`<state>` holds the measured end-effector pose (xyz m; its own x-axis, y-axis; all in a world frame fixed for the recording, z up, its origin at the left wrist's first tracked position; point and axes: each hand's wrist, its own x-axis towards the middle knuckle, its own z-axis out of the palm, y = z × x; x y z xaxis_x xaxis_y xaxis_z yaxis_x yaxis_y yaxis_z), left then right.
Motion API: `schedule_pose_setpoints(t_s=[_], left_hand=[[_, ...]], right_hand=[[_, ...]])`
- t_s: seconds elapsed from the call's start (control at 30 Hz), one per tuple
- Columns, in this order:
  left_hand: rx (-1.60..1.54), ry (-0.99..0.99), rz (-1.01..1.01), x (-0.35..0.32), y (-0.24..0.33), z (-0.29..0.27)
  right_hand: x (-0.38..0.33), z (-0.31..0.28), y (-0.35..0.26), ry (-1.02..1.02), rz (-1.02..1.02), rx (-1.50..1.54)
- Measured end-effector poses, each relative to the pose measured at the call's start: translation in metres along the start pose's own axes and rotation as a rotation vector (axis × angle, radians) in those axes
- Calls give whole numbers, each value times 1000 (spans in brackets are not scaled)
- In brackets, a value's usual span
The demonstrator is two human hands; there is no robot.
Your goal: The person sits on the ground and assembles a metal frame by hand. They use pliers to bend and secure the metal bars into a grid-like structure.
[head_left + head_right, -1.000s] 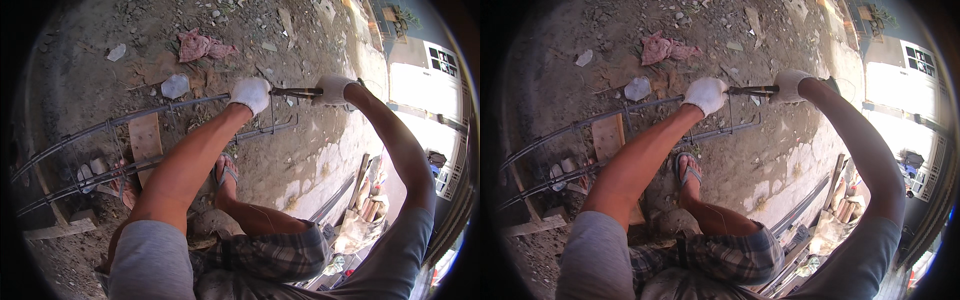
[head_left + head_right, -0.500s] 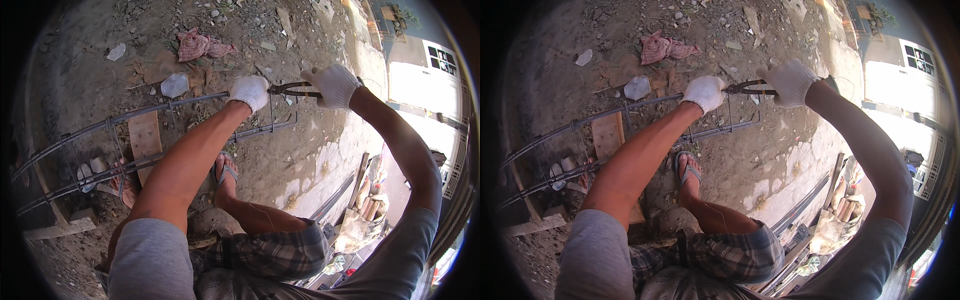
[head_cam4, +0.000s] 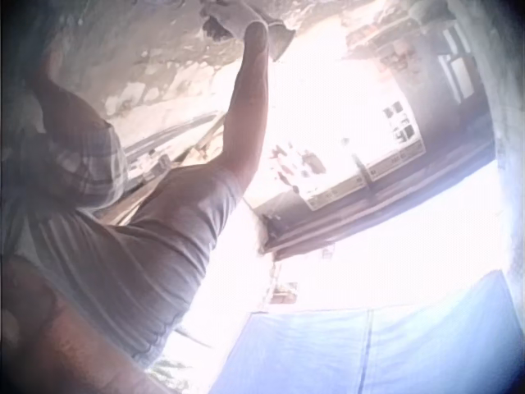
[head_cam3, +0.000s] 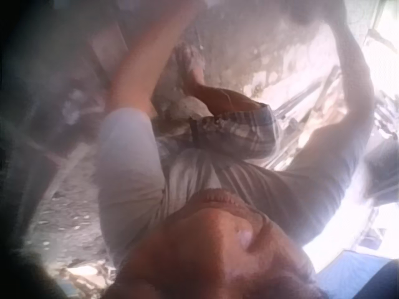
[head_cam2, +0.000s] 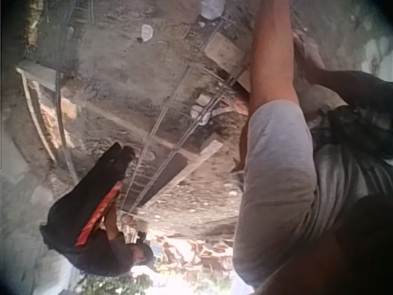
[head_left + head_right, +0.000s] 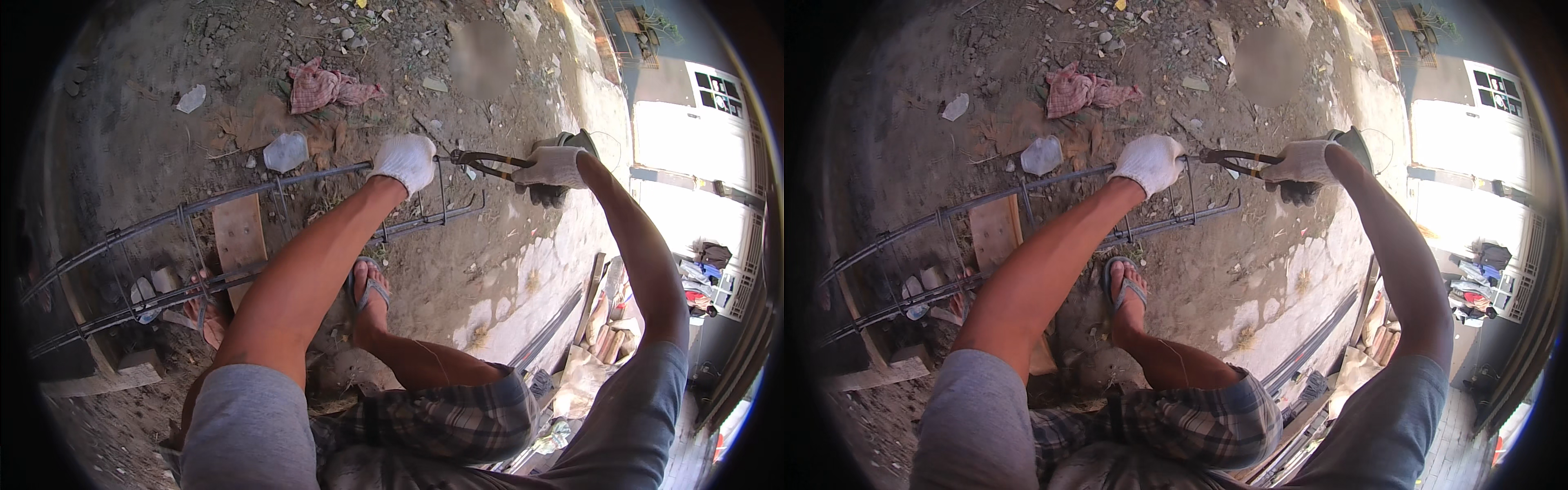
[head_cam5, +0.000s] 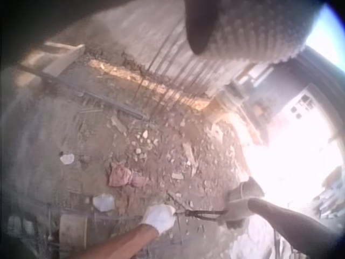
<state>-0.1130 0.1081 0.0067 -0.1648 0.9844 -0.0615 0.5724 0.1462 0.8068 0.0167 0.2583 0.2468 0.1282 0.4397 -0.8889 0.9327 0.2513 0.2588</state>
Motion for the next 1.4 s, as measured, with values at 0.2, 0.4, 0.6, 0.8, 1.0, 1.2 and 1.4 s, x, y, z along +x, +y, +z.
schedule_pose_setpoints(t_s=[0.2,0.4,0.6,0.8,1.0,1.2,1.4], left_hand=[[304,-22,208,-36,23,-34],[173,-323,611,-136,99,-34],[-167,-272,60,-156,88,-45],[-769,-76,-591,-184,66,-46],[-1465,262,-546,-254,45,-74],[-1152,741,-209,-270,90,-134],[-1053,521,-217,-319,136,-185]], right_hand=[[-35,126,56,169,-133,187],[-52,266,111,189,-369,371],[-41,345,107,814,-746,115],[-35,389,103,980,-577,533],[3,479,92,843,-621,435],[84,555,88,407,-698,1513],[61,548,96,729,-206,996]])
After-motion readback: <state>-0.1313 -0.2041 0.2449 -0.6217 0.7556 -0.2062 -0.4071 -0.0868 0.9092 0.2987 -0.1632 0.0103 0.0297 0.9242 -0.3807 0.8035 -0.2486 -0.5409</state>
